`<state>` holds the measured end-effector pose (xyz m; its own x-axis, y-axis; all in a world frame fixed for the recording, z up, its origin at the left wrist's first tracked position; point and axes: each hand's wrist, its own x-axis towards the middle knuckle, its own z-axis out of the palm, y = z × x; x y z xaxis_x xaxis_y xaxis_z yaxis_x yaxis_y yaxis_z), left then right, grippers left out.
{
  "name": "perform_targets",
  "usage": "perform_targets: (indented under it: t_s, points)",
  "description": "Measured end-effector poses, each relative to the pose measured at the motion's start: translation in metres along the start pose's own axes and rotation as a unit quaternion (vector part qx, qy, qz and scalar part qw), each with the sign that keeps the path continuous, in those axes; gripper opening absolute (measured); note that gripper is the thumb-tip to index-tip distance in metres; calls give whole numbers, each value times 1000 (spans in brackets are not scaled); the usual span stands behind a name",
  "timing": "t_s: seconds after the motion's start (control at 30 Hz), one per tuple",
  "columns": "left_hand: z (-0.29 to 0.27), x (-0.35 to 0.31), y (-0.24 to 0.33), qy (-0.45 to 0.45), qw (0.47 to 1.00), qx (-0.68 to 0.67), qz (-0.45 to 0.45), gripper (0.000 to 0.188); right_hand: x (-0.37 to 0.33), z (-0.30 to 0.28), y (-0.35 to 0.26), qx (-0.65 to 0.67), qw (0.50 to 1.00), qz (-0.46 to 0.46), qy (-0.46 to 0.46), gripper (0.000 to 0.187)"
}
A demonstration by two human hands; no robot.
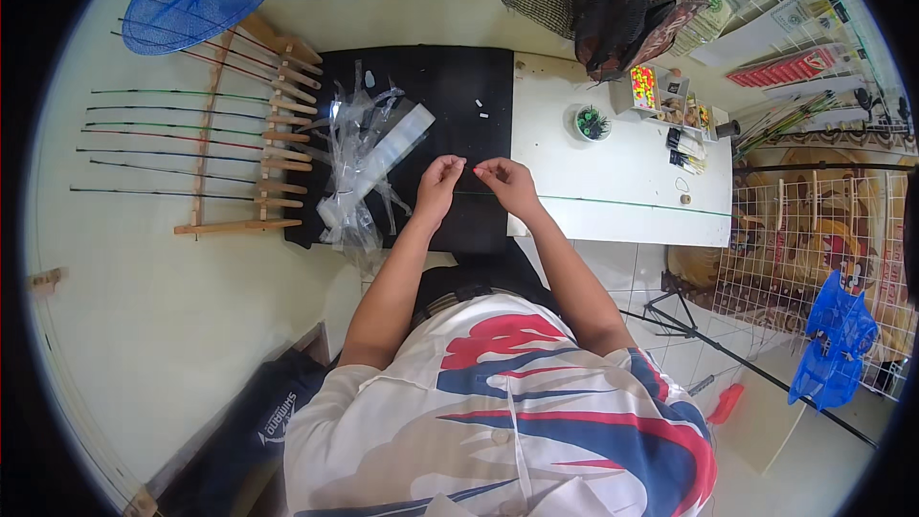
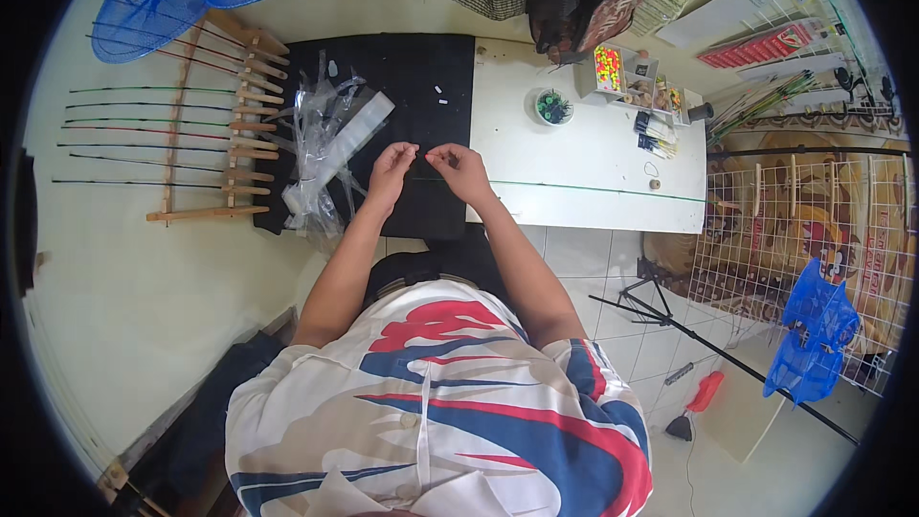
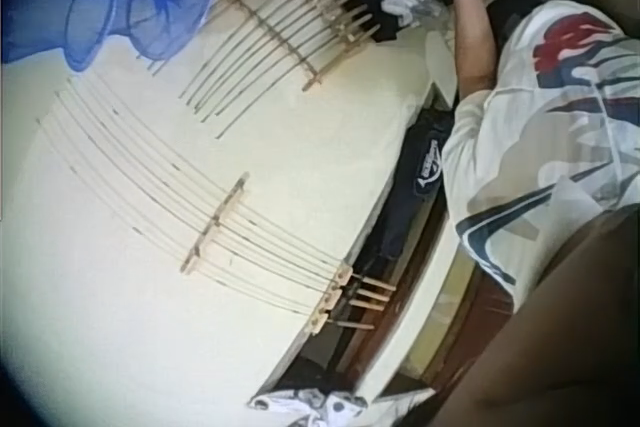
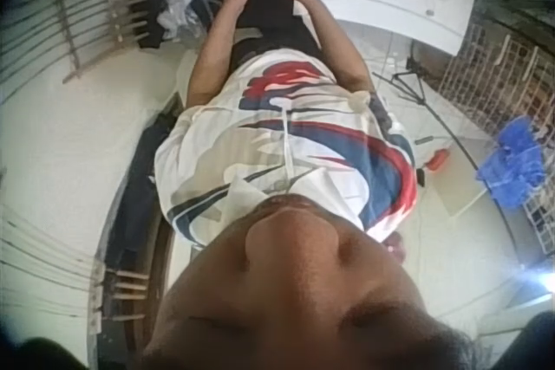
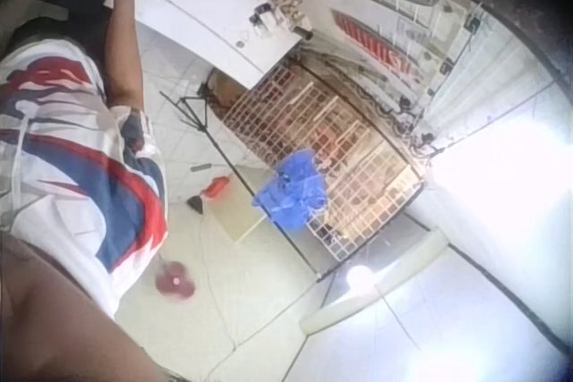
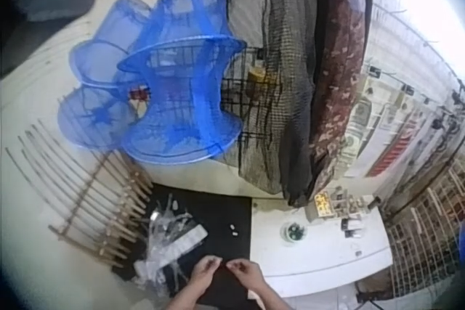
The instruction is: Assembling fishing tackle by threading components onto a line.
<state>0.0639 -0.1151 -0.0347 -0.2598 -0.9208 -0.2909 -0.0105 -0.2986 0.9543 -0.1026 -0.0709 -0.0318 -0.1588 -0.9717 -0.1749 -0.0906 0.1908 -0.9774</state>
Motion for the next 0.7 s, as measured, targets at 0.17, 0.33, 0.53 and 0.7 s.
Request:
perform_targets:
  t_s: [0.17,0.33,0.53,0.7]
  points:
    - [-8,2,-9,12,999,41,25,19,1,-2,17,-24,999,-11,-40,21]
    - [-14,-2,-7,-8,997,-1,-77,20,0,3,15,-77,993,-42,-75,22]
    - [-13,1,-16,14,994,112,9,26,5,2,29,-138,984,-75,-88,24]
    - [-14,2,-10,28,979,187,69,26,10,5,38,-106,985,-124,-63,30]
